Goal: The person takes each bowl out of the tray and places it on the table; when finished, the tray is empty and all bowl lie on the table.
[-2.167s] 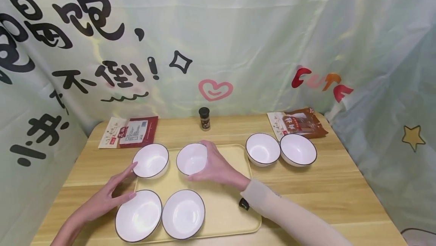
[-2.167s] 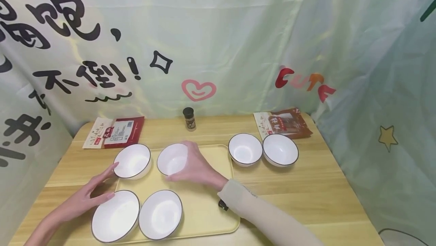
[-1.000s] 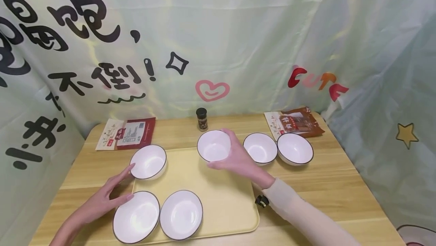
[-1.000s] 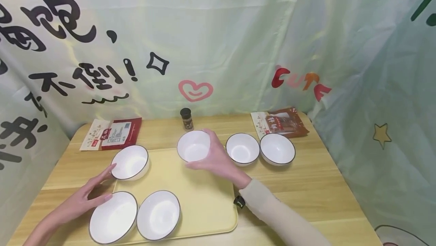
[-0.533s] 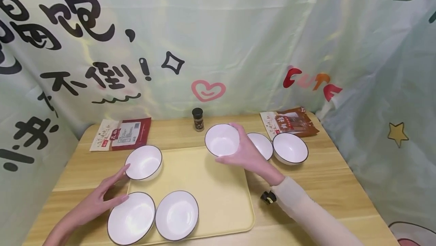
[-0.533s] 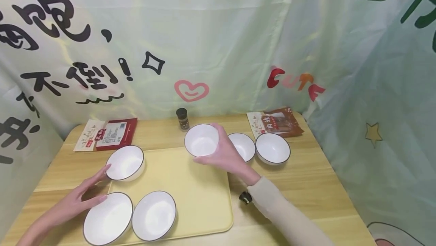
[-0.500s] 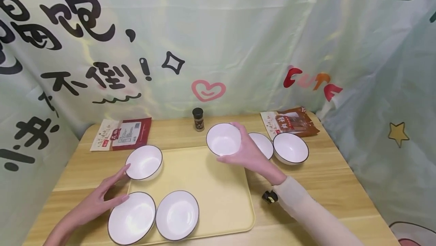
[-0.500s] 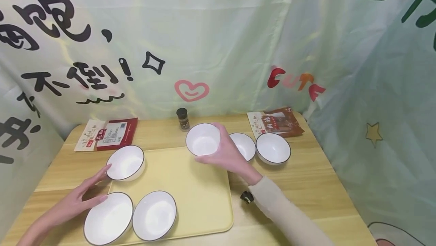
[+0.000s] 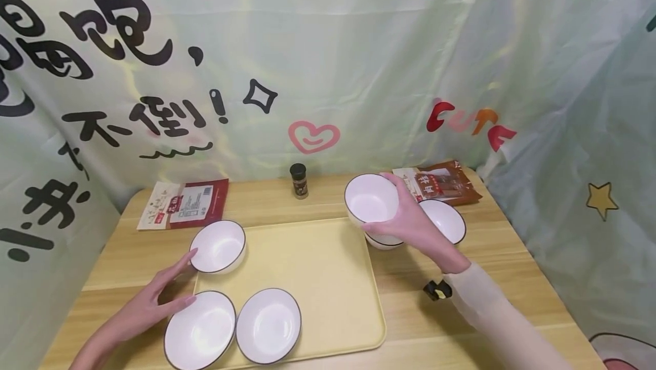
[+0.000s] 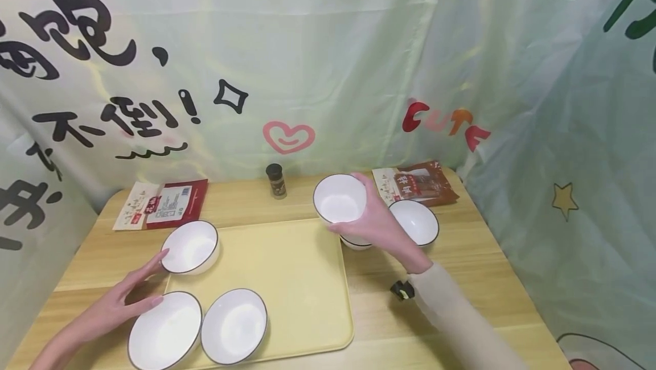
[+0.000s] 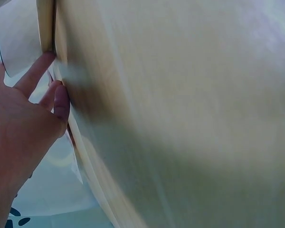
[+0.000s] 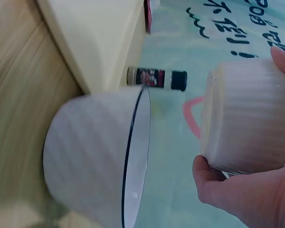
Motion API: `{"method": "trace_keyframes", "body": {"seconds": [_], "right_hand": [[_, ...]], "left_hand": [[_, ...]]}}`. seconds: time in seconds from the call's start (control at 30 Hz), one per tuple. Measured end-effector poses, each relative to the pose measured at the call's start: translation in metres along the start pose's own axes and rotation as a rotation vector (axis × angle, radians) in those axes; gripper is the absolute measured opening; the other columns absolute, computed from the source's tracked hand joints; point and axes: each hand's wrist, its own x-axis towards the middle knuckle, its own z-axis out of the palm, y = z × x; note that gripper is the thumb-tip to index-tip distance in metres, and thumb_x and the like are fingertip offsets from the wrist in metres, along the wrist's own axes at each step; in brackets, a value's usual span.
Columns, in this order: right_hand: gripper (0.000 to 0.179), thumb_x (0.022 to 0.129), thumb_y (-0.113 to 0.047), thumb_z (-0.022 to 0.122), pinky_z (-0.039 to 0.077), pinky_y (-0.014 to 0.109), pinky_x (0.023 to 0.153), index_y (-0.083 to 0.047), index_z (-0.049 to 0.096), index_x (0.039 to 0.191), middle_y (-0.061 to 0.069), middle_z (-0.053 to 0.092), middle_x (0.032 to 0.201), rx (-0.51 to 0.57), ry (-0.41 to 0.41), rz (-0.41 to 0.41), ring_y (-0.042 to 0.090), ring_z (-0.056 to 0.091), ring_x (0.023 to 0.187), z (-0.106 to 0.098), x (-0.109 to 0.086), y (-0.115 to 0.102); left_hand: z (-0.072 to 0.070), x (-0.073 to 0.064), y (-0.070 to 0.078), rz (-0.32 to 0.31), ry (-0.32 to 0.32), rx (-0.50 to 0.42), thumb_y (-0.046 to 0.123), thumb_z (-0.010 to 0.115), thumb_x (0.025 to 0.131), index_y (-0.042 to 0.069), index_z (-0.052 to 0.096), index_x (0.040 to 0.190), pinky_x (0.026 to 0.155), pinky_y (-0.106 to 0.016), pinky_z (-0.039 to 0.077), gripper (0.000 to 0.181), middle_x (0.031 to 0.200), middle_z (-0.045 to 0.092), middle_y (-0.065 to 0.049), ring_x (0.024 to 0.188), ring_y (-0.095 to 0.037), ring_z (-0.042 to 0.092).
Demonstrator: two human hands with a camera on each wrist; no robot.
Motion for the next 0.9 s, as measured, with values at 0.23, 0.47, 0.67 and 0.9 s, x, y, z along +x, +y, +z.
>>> {"method": "trace_keyframes", "body": {"seconds": [0.23,0.47,0.67,0.9], "right_hand": [[0.121,0.076,-0.04,0.103,0.051,0.058,0.103,-0.026,0.027,0.169,0.013,0.035,0.165,-0.023,0.022,0.031,0.043,0.055,0.132,-0.026,-0.012,0.007],[0.117,0.081,-0.028,0.1,0.051,0.062,0.102,-0.02,0.025,0.17,0.017,0.033,0.167,-0.051,0.055,-0.007,0.047,0.051,0.134,-0.046,-0.019,0.019],[0.118,0.084,-0.022,0.098,0.051,0.063,0.102,-0.013,0.021,0.172,0.021,0.033,0.165,-0.047,0.062,-0.024,0.048,0.048,0.134,-0.065,-0.024,0.025],[0.117,0.087,-0.022,0.096,0.053,0.051,0.101,-0.012,0.017,0.172,0.023,0.031,0.165,-0.05,0.103,0.044,0.048,0.044,0.136,-0.091,-0.03,0.036]], "left_hand": [[0.001,0.002,-0.001,0.016,0.006,0.006,0.021,0.077,0.103,0.036,0.025,0.175,0.106,-0.089,0.027,0.09,0.178,0.023,-0.015,0.155,-0.017,0.024],[0.001,0.006,0.001,0.0,-0.004,0.004,0.022,0.077,0.103,0.037,0.024,0.175,0.106,-0.089,0.025,0.091,0.179,0.02,-0.017,0.154,-0.049,0.023],[-0.001,0.003,0.002,-0.025,-0.006,0.024,0.024,0.076,0.104,0.037,0.021,0.176,0.104,-0.091,0.027,0.091,0.178,0.019,-0.02,0.152,-0.055,0.024],[0.001,-0.002,-0.001,-0.017,0.001,0.022,0.023,0.075,0.104,0.036,0.022,0.176,0.104,-0.089,0.028,0.09,0.178,0.021,-0.017,0.155,-0.02,0.026]]}}
